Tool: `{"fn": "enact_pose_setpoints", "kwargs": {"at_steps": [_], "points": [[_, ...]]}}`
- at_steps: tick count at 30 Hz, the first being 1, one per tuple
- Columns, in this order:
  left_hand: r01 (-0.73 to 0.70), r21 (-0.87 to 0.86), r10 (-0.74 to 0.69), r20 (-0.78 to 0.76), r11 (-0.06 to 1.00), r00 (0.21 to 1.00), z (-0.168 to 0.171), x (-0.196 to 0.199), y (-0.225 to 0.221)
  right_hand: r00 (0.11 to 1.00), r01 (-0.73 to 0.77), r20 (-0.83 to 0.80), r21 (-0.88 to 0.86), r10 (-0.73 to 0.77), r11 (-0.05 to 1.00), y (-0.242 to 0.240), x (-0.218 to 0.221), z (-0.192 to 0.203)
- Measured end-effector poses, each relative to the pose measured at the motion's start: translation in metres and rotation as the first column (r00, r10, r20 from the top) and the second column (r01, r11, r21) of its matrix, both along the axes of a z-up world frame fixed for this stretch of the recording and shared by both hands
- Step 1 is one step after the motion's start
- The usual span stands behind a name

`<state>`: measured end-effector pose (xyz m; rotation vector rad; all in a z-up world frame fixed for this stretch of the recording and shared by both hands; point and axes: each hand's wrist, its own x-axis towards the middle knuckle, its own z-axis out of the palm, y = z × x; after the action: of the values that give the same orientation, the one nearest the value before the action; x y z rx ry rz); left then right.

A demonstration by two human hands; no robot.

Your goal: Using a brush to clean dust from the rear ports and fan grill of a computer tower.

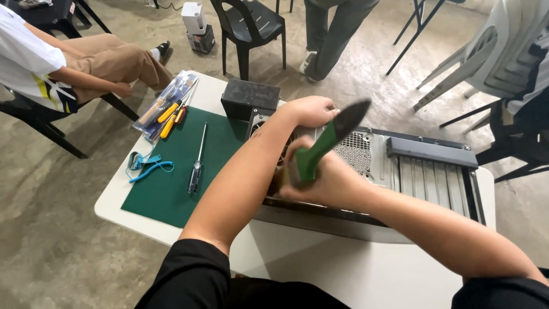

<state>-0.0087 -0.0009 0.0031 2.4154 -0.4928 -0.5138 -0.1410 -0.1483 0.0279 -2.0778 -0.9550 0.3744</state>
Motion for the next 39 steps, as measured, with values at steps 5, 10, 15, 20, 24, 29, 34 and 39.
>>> {"fn": "enact_pose_setpoints", "kwargs": {"at_steps": [5, 10, 15, 20, 24, 29, 34, 39], "points": [[0.006, -0.01, -0.006, -0.004, 1.0, 1.0, -0.022, 0.024, -0.001, 0.996, 0.001, 0.089, -0.046, 0.003, 0.999, -0.003, -0.006, 0.015], [-0.009, 0.013, 0.009, -0.005, 1.0, 1.0, -0.029, 0.026, -0.001, 0.999, -0.022, 0.035, -0.007, 0.022, 1.0, -0.002, 0.005, 0.001], [-0.006, -0.001, 0.006, -0.038, 1.0, 0.999, -0.016, 0.019, -0.003, 0.993, -0.102, -0.069, -0.097, 0.095, 0.99, -0.01, -0.008, 0.015], [-0.034, -0.049, 0.029, -0.098, 0.998, 0.995, -0.003, 0.005, 0.002, 0.994, 0.079, 0.089, -0.089, -0.071, 0.993, -0.004, 0.011, 0.007], [0.001, -0.013, -0.002, -0.051, 1.0, 0.999, -0.007, 0.013, -0.002, 0.987, 0.009, 0.158, -0.037, -0.003, 0.999, -0.002, 0.003, -0.003], [0.0, 0.004, 0.0, -0.068, 1.0, 0.998, -0.008, 0.012, -0.005, 0.979, 0.015, 0.204, -0.087, 0.003, 0.996, -0.005, 0.012, -0.011], [-0.033, -0.002, 0.032, -0.105, 0.999, 0.994, -0.004, 0.012, -0.001, 0.952, 0.151, 0.286, -0.124, -0.11, 0.981, -0.011, 0.025, -0.009], [-0.011, -0.009, 0.011, -0.037, 1.0, 0.999, -0.024, 0.027, -0.006, 0.988, -0.036, 0.144, -0.157, 0.059, 0.987, -0.012, 0.009, -0.004]]}}
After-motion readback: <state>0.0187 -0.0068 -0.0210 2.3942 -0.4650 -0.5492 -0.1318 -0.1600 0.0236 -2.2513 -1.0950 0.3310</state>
